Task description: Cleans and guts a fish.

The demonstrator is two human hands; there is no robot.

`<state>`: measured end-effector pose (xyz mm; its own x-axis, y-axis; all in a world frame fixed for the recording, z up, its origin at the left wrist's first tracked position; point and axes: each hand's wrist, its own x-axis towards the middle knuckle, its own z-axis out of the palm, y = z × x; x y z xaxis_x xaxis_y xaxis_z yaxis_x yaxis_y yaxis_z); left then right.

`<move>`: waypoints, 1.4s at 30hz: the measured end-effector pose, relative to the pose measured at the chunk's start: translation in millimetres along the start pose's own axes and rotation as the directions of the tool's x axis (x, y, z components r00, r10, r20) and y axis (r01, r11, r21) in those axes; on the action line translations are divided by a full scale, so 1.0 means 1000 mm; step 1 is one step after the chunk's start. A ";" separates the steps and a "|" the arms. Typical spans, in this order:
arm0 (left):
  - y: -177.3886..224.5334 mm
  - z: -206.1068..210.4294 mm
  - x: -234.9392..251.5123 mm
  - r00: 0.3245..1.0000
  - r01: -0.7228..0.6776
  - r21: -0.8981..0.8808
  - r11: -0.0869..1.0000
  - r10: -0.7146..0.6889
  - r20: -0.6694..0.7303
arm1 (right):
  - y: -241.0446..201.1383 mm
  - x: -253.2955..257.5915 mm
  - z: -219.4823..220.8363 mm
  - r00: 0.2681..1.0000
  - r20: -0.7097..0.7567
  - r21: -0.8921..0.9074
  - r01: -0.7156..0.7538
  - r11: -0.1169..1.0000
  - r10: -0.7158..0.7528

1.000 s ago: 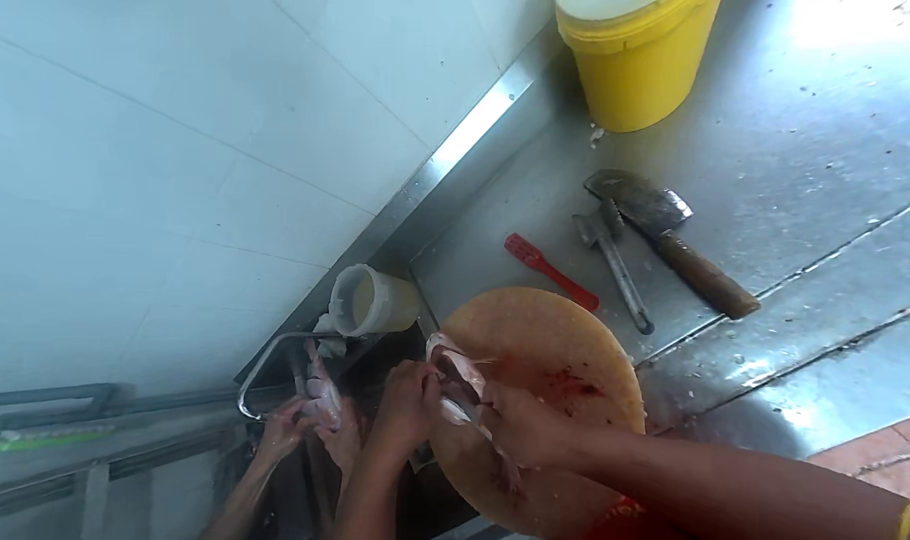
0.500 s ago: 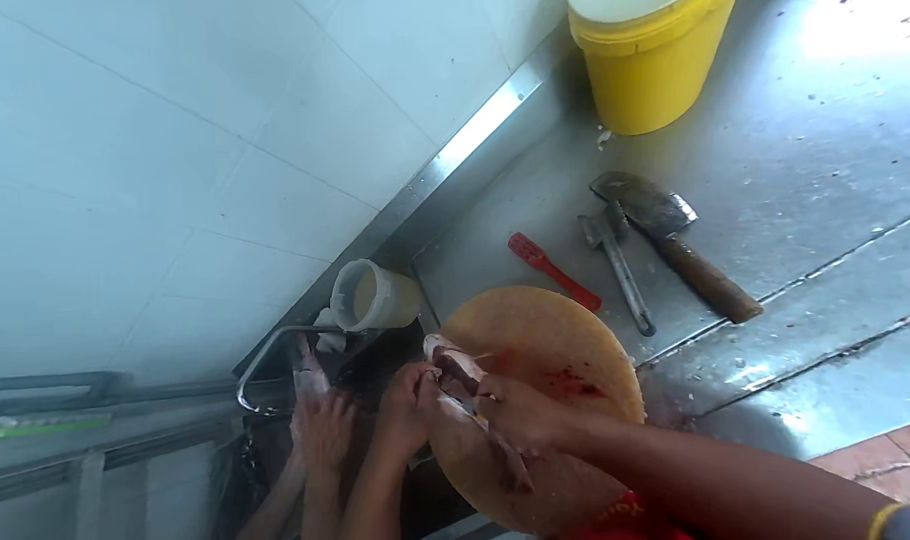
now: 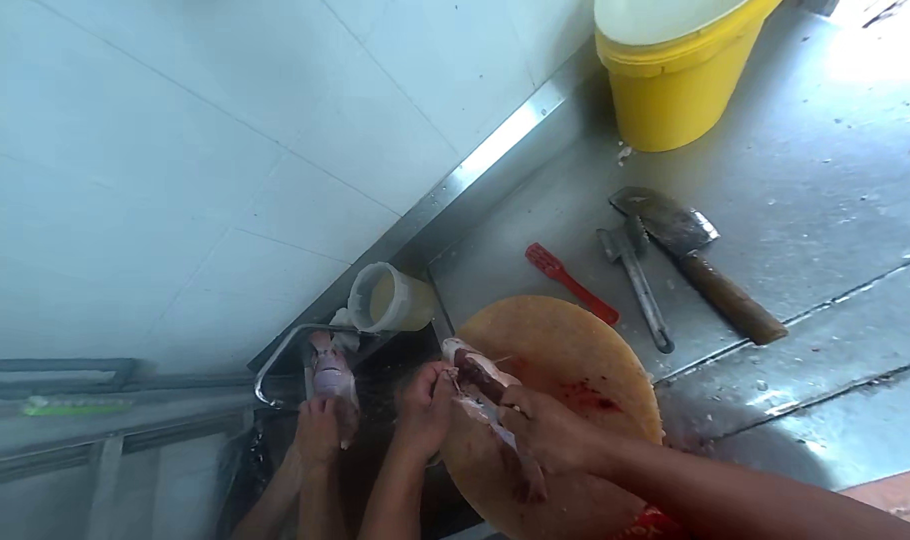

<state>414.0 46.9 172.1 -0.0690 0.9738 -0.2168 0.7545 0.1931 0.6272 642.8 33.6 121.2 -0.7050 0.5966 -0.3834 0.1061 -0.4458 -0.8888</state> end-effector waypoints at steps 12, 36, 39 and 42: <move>-0.005 -0.042 -0.022 0.971 0.075 0.054 0.996 -0.061 -0.230 | 0.006 -0.020 -0.025 0.979 -0.206 -0.175 -0.027 0.984 -0.010; 0.061 0.024 0.026 0.905 0.325 0.480 0.815 -0.415 0.093 | -0.029 -0.044 0.007 0.981 -0.083 -0.719 -0.182 0.670 0.177; 0.024 0.009 0.018 0.883 0.383 0.237 0.893 -0.429 0.190 | -0.033 -0.045 -0.009 0.979 -0.139 -0.628 -0.205 0.751 0.151; 0.005 0.013 -0.002 0.875 0.471 -0.129 0.873 -0.444 0.192 | -0.033 -0.036 -0.010 0.980 -0.137 -0.499 -0.194 0.845 0.144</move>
<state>426.6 44.0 166.2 -0.2704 0.7432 -0.6120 0.5419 0.6429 0.5413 671.7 32.8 161.7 -0.5796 0.6117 -0.5384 0.5762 -0.1597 -0.8016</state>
